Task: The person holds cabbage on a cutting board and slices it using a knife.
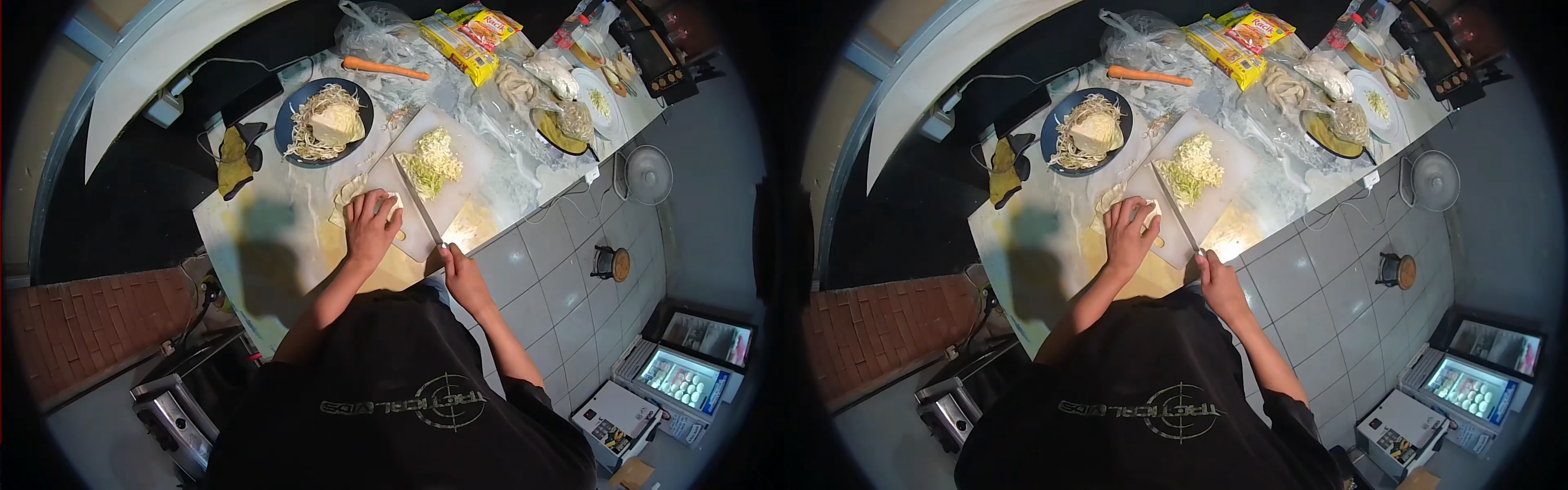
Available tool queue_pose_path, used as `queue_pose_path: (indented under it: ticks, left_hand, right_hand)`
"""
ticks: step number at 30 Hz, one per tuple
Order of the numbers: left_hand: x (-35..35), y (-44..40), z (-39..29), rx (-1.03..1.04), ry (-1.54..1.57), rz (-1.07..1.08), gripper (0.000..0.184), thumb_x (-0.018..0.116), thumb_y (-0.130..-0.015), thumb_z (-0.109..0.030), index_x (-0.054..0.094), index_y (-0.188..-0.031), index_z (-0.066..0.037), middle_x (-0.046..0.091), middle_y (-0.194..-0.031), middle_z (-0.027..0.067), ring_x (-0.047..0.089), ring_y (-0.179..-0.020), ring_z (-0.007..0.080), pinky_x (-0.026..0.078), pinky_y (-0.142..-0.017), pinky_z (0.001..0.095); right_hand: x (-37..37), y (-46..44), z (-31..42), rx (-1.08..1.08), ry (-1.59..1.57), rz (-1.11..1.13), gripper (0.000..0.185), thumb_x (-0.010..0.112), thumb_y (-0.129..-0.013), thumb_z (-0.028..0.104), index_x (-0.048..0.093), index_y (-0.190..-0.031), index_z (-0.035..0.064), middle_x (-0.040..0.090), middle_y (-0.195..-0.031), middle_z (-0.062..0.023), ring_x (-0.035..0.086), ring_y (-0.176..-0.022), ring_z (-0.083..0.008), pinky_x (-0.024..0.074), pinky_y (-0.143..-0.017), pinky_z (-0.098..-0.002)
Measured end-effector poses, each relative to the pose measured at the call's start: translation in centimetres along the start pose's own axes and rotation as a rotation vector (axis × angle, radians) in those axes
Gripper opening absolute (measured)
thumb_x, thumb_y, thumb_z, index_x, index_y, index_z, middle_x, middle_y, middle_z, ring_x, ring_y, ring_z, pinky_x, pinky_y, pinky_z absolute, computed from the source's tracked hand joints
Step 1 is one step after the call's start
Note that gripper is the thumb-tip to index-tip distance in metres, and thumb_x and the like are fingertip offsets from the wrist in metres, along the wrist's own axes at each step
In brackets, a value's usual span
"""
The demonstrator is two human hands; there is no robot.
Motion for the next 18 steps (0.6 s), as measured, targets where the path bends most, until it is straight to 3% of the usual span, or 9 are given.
queue_pose_path:
  ticks: [13, 18]
  left_hand:
    - [0.0, 0.0, -0.1, 0.031, 0.001, -0.009, 0.028, 0.073, -0.08, -0.012, 0.072, -0.108, -0.013, 0.062, -0.115, 0.0009, 0.056, -0.11, 0.0237, 0.04, -0.096, 0.041]
    - [-0.1, -0.1, -0.2, 0.042, -0.004, -0.017, 0.026, 0.072, -0.08, -0.012, 0.072, -0.106, -0.013, 0.061, -0.115, 0.0014, 0.056, -0.109, 0.0246, 0.041, -0.095, 0.0417]
  right_hand:
    - [0.3, 0.2, 1.0, -0.06, -0.005, -0.004, 0.037, 0.043, -0.108, 0.033, 0.052, -0.098, -0.0017, 0.06, -0.071, -0.0319, 0.06, -0.073, -0.053, 0.0453, -0.066, -0.0581]
    - [1.4, -0.3, 0.9, -0.061, 0.247, -0.047, 0.033, 0.044, -0.107, 0.033, 0.049, -0.104, 0.0008, 0.063, -0.068, -0.0299, 0.064, -0.069, -0.0514, 0.0505, -0.061, -0.0596]
Point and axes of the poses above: each hand's wrist, its own y-axis away from the middle knuckle, its own x-axis out of the palm, z = x × y, the point moved 8 cm from there along -y, towards the middle knuckle
